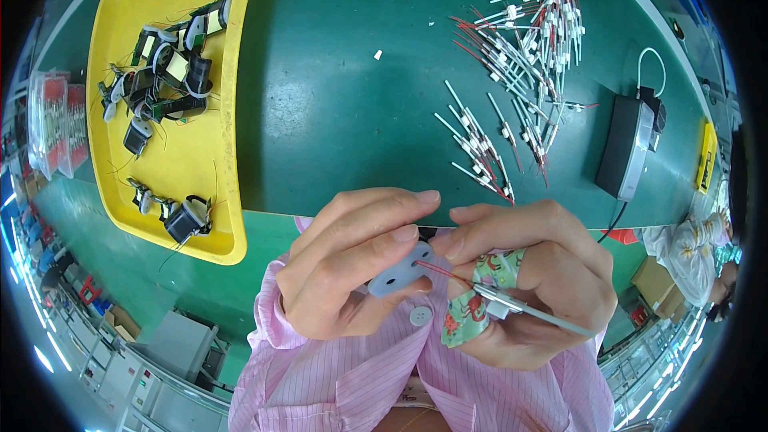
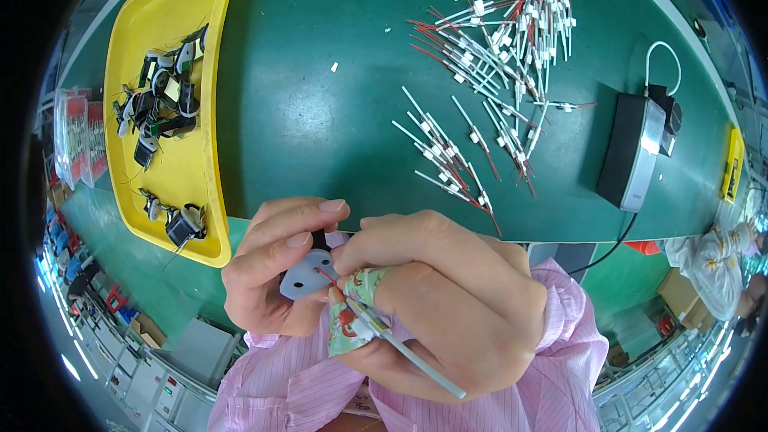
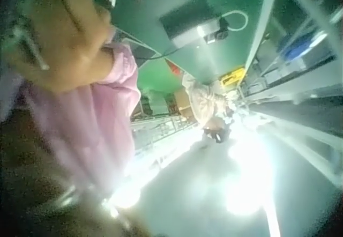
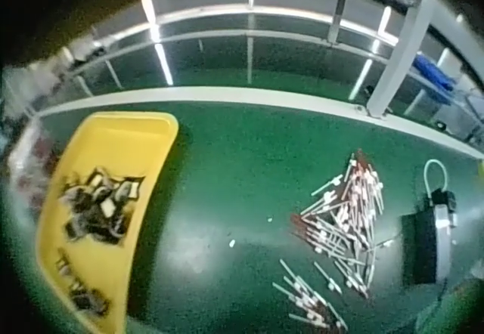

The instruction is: The person assembles small electronic components by hand, inserting internal pieces such as white pins and red wires into grey housings.

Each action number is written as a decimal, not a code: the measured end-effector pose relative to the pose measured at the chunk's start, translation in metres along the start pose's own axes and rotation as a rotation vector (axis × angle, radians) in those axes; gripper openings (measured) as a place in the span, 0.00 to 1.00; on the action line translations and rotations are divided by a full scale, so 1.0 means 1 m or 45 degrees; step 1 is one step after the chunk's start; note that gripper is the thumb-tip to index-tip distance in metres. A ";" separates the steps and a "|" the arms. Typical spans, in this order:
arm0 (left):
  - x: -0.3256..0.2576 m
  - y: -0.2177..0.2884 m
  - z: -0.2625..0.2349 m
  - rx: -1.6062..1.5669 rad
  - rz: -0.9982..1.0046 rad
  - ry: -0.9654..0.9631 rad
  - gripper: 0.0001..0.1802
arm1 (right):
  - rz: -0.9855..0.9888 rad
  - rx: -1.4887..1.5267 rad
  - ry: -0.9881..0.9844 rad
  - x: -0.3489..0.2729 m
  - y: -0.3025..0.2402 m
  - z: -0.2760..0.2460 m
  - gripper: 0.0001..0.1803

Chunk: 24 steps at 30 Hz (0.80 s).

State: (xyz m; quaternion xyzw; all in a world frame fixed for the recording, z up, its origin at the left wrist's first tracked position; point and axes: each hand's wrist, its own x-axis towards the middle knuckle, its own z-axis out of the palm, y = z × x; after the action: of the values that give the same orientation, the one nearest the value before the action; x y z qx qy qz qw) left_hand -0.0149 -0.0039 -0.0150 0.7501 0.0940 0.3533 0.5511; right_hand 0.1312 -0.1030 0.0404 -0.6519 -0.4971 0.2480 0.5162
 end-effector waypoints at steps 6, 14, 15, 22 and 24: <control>-0.001 0.002 0.002 0.003 -0.016 0.042 0.29 | 0.027 0.021 0.044 -0.002 -0.001 0.003 0.13; -0.002 0.002 0.003 0.158 0.010 0.053 0.31 | 0.007 0.112 -0.003 -0.002 0.006 -0.001 0.13; -0.002 0.002 0.003 0.158 0.010 0.051 0.31 | 0.022 0.120 -0.006 -0.003 0.007 0.000 0.13; -0.003 0.000 0.006 0.301 0.043 0.093 0.32 | 0.013 0.062 -0.018 0.002 0.005 0.003 0.12; -0.002 0.000 0.004 0.312 0.051 0.075 0.32 | 0.036 0.049 -0.037 0.004 0.005 0.001 0.11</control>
State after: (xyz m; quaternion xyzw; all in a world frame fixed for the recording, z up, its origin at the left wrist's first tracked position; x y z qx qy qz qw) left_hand -0.0133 -0.0080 -0.0163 0.8029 0.1378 0.3720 0.4451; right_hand 0.1339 -0.0985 0.0359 -0.6451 -0.4903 0.2743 0.5179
